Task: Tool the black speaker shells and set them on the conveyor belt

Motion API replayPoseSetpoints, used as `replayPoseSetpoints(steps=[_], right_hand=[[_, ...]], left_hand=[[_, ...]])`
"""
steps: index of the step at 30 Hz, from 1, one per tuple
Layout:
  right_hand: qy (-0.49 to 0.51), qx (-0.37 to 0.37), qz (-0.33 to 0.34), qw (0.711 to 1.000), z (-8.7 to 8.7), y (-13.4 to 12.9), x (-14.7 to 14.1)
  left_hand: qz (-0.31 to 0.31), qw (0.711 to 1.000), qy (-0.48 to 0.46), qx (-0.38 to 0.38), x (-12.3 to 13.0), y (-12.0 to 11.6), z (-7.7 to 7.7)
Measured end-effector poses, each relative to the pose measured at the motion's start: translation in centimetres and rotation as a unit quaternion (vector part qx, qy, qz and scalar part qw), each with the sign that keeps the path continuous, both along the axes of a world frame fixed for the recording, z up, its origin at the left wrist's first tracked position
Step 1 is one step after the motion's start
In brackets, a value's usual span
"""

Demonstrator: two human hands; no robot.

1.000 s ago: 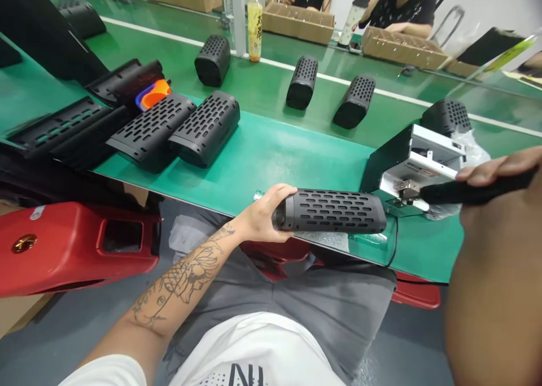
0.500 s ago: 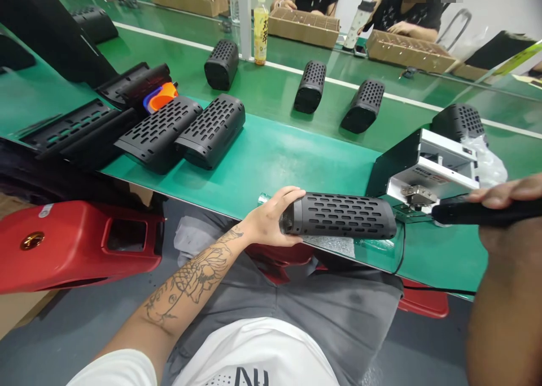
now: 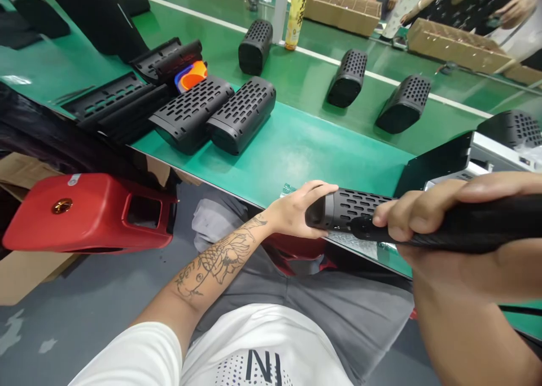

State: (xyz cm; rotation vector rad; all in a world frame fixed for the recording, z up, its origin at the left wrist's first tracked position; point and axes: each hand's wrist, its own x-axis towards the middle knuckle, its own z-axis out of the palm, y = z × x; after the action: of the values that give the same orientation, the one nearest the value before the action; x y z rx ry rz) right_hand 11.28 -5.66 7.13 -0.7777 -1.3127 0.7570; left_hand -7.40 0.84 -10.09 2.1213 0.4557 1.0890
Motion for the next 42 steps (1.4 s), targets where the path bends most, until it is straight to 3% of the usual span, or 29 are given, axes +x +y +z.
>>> replayPoseSetpoints(steps=[3, 16, 25, 36, 39, 42], right_hand=[[-0.001, -0.019, 0.044, 0.999, 0.2, 1.1, -0.6], [-0.034, -0.053, 0.048, 0.997, 0.4, 1.3, -2.5], [-0.024, -0.053, 0.170, 0.984, -0.9, 1.4, -1.5], [-0.059, -0.040, 0.145, 0.987, -2.1, 0.9, -1.3], [-0.090, -0.026, 0.133, 0.987, -2.0, 0.3, -1.2], [-0.060, -0.036, 0.069, 0.995, -0.5, -0.1, 0.9]], left_hand=[[-0.001, 1.000, -0.007, -0.008, 0.1, -0.1, 0.1], [0.008, 1.000, 0.006, -0.024, 0.1, -0.4, 0.6], [0.008, 1.000, -0.027, 0.002, 0.5, 0.1, 0.3], [0.017, 0.999, -0.018, 0.021, 0.5, 0.6, -0.1], [0.090, 0.995, 0.030, 0.037, 0.5, -1.3, -0.2], [0.273, 0.957, 0.086, 0.054, 1.1, -6.3, -1.6]])
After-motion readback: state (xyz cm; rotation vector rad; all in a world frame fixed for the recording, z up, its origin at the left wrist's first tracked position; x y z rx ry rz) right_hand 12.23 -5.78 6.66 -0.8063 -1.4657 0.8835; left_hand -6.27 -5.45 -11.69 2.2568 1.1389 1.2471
